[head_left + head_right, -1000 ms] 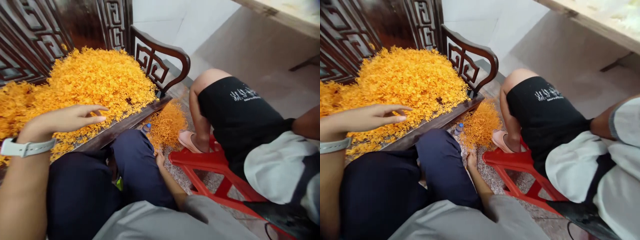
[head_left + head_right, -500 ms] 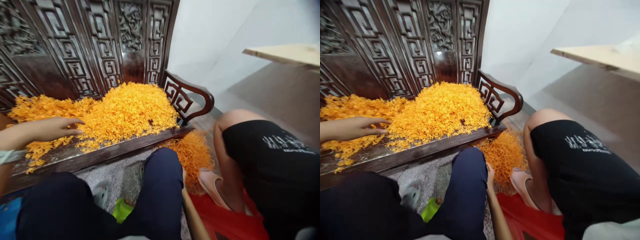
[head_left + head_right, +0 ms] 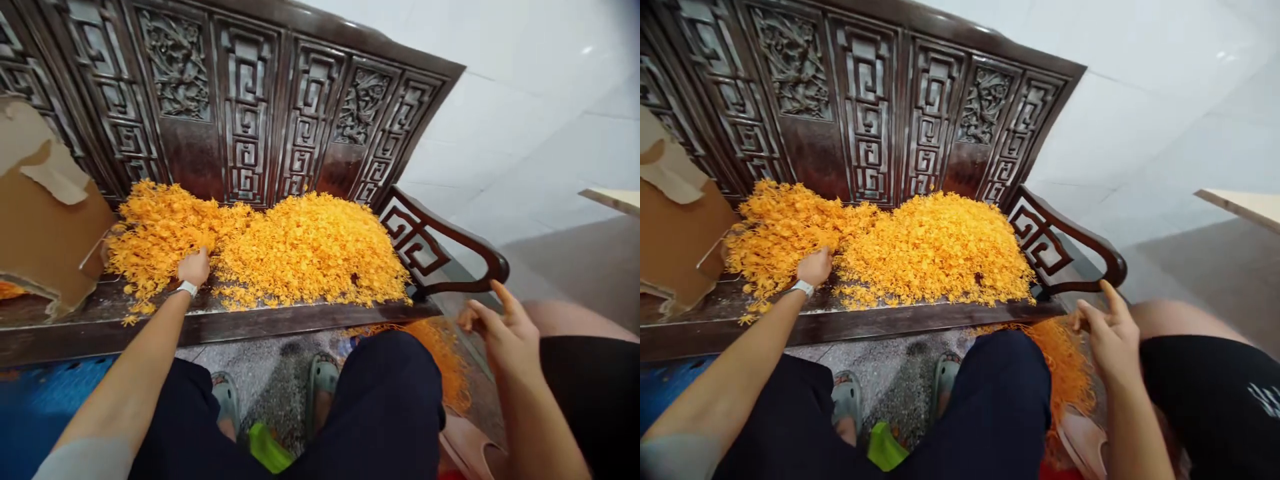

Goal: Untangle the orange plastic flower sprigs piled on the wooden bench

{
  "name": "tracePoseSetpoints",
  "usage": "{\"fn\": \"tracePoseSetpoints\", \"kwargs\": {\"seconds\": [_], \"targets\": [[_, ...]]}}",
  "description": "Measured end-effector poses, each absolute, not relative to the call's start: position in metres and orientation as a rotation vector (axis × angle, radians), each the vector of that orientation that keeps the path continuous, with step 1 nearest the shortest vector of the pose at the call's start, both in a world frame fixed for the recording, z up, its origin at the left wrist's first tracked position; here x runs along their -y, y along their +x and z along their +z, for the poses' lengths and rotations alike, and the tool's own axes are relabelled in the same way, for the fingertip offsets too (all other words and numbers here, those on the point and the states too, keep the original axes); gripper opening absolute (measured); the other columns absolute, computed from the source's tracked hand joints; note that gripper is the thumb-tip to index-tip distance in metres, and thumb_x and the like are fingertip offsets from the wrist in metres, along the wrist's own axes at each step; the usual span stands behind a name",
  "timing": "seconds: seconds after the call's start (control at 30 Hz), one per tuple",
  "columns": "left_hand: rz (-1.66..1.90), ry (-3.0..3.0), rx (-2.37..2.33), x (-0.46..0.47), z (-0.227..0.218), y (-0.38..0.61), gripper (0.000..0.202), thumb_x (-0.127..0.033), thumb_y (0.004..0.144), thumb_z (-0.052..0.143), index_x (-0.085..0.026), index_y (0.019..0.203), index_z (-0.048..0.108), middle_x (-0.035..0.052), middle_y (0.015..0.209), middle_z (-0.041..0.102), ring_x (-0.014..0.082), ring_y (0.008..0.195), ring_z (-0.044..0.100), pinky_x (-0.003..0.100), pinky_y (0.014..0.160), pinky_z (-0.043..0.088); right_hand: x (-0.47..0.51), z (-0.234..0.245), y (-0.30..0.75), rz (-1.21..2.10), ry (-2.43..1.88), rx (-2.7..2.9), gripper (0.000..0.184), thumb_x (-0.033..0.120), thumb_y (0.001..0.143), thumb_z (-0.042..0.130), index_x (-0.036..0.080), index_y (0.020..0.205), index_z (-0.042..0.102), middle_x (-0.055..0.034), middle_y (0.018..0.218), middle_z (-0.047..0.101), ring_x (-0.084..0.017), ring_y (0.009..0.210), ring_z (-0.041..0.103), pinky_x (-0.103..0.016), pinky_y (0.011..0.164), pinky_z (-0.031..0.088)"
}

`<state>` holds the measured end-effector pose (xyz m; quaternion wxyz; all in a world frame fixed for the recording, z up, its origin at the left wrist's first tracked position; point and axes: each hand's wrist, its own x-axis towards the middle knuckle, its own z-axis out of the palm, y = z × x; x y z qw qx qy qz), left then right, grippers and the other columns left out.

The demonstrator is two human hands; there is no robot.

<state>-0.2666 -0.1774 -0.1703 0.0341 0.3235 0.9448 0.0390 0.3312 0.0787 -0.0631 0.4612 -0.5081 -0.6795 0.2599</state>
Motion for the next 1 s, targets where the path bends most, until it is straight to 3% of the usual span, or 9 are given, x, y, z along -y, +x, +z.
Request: {"fn": "tracePoseSetpoints", "kwargs": {"seconds": [0.1, 0.2, 0.3, 0.4, 0.5, 0.63, 0.7, 0.8, 1.0], "targets": [[0.219, 0.944, -2.866, 0.175, -0.173, -0.274, 0.049, -0.040, 0.104, 0.036, -0.014, 0.135, 0.064, 0.0261, 0.112, 0.075, 0.0392, 0.106, 0.073, 0.045, 0.088, 0.054, -0.069, -0.047, 0.257, 0.848, -1.157, 1.842, 0.051, 0.063, 0.082, 0.077, 0.038, 0.126, 0.067, -0.0052, 0.062, 0.065, -0.026, 0.051, 0.055, -0.048, 0.053, 0.047], [0.301, 0.998, -2.889, 0.168, -0.160, -0.280, 0.049, -0.039, 0.104, 0.035, -0.016, 0.125, 0.073, 0.0244, 0.115, 0.074, 0.0384, 0.107, 0.071, 0.045, 0.087, 0.054, -0.061, -0.030, 0.155, 0.826, -0.952, 2.358, 0.045, 0.059, 0.092, 0.066, 0.024, 0.120, 0.070, -0.0038, 0.068, 0.066, -0.022, 0.059, 0.061, -0.040, 0.060, 0.051], [0.355, 1.058, -2.963, 0.166, -0.147, -0.285, 0.047, -0.037, 0.100, 0.042, -0.014, 0.119, 0.078, 0.0269, 0.117, 0.070, 0.0423, 0.117, 0.064, 0.048, 0.091, 0.052, -0.049, -0.028, 0.026, 0.833, -0.589, 2.659, 0.037, 0.049, 0.099, 0.058, 0.021, 0.121, 0.071, -0.0103, 0.098, 0.076, -0.024, 0.085, 0.070, -0.042, 0.080, 0.058], [0.418, 1.068, -3.001, 0.171, -0.143, -0.286, 0.049, -0.039, 0.098, 0.046, -0.014, 0.126, 0.077, 0.0290, 0.123, 0.064, 0.0447, 0.120, 0.060, 0.051, 0.094, 0.050, -0.038, -0.049, -0.101, 0.733, -0.349, 2.785, 0.033, 0.038, 0.101, 0.057, 0.017, 0.123, 0.068, -0.0152, 0.126, 0.070, -0.029, 0.112, 0.066, -0.047, 0.098, 0.055], [0.433, 1.042, -3.015, 0.178, -0.146, -0.281, 0.054, -0.039, 0.097, 0.049, -0.015, 0.141, 0.068, 0.0299, 0.130, 0.058, 0.0461, 0.118, 0.060, 0.052, 0.093, 0.050, -0.034, -0.075, -0.190, 0.472, -0.480, 2.848, 0.037, 0.025, 0.096, 0.063, 0.015, 0.131, 0.058, -0.0181, 0.151, 0.051, -0.033, 0.134, 0.049, -0.053, 0.115, 0.043], [0.392, 1.104, -3.072, 0.176, -0.149, -0.270, 0.066, -0.035, 0.093, 0.056, -0.014, 0.156, 0.051, 0.0316, 0.154, 0.043, 0.0482, 0.127, 0.054, 0.056, 0.099, 0.047, -0.044, -0.091, -0.232, 0.447, -0.552, 2.895, 0.019, 0.025, 0.092, 0.071, 0.017, 0.098, 0.055, -0.0131, 0.130, 0.061, -0.028, 0.125, 0.045, -0.056, 0.114, 0.040], [0.407, 1.142, -3.115, 0.170, -0.149, -0.267, 0.067, -0.034, 0.094, 0.056, -0.012, 0.156, 0.049, 0.0311, 0.161, 0.036, 0.0476, 0.131, 0.050, 0.056, 0.103, 0.045, -0.053, -0.092, -0.235, 0.493, -0.560, 2.886, 0.025, 0.027, 0.094, 0.070, 0.020, 0.085, 0.047, -0.0089, 0.109, 0.064, -0.026, 0.115, 0.047, -0.050, 0.109, 0.043], [0.440, 1.100, -3.121, 0.162, -0.150, -0.269, 0.072, -0.040, 0.093, 0.057, -0.011, 0.158, 0.045, 0.0309, 0.167, 0.031, 0.0474, 0.134, 0.049, 0.056, 0.105, 0.043, -0.068, -0.080, -0.236, 0.591, -0.541, 2.780, 0.024, 0.023, 0.095, 0.063, 0.023, 0.084, 0.042, -0.0037, 0.093, 0.062, -0.023, 0.104, 0.051, -0.043, 0.102, 0.047], [0.352, 0.904, -3.003, 0.167, -0.166, -0.291, 0.073, -0.047, 0.093, 0.057, -0.017, 0.159, 0.047, 0.0331, 0.167, 0.029, 0.0518, 0.132, 0.052, 0.057, 0.102, 0.043, -0.092, -0.010, -0.221, 0.703, -0.470, 2.480, 0.014, 0.019, 0.098, 0.046, 0.026, 0.090, 0.037, 0.0015, 0.092, 0.060, -0.015, 0.093, 0.055, -0.032, 0.093, 0.051]]}}
